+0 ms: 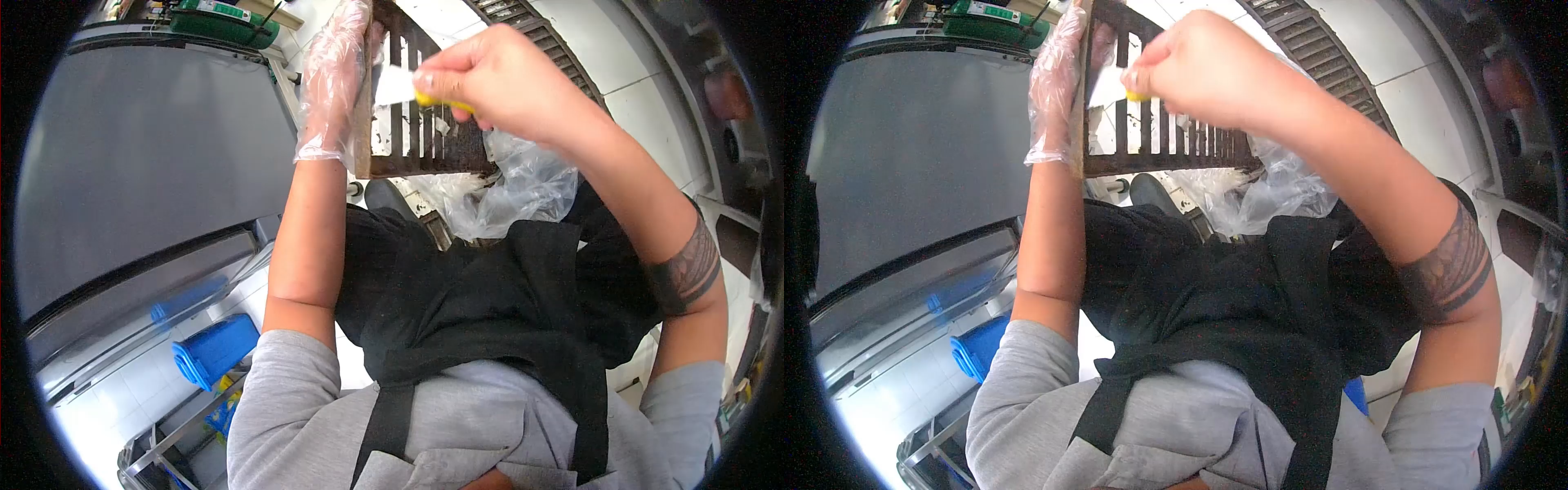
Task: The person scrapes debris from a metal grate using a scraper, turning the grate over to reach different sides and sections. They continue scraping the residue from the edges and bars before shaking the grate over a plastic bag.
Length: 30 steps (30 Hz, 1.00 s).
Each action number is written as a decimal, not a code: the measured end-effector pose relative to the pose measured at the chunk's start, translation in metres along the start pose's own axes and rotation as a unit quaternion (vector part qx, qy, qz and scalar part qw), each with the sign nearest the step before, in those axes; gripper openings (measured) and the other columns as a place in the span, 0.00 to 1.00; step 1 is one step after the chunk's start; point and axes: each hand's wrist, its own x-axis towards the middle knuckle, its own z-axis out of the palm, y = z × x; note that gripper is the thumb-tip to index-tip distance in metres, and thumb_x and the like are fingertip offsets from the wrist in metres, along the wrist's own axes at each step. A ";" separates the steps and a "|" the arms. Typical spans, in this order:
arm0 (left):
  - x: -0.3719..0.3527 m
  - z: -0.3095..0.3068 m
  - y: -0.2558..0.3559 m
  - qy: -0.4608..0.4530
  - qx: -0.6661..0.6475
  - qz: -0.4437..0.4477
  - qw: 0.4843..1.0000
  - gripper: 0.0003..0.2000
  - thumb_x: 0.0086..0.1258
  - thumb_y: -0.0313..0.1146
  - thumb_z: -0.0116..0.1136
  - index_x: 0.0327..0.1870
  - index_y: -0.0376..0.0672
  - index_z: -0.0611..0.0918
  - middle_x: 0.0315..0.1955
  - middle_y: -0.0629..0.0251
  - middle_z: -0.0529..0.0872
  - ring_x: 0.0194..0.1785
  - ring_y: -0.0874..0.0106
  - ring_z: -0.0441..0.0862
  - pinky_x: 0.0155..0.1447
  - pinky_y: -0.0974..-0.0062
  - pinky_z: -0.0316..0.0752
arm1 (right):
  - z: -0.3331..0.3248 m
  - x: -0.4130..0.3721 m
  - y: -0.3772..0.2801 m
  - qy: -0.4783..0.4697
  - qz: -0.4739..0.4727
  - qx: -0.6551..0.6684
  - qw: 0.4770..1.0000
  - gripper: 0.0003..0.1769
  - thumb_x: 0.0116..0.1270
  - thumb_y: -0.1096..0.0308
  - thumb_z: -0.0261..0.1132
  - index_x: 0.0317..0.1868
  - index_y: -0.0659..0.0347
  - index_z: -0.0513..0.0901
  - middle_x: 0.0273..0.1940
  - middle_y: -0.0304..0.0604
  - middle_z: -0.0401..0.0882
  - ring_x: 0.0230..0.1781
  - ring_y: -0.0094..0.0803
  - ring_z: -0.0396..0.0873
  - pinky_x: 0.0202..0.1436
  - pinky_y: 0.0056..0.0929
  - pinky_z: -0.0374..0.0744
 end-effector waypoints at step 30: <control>0.004 0.001 0.002 0.080 -0.101 -0.046 0.991 0.09 0.81 0.36 0.58 0.52 0.42 0.85 0.39 0.72 0.84 0.37 0.81 0.78 0.39 0.83 0.75 | 0.008 0.075 0.047 0.227 -0.149 -0.083 0.959 0.10 0.73 0.67 0.67 0.46 0.66 0.84 0.36 0.51 0.86 0.37 0.35 0.83 0.45 0.36 0.79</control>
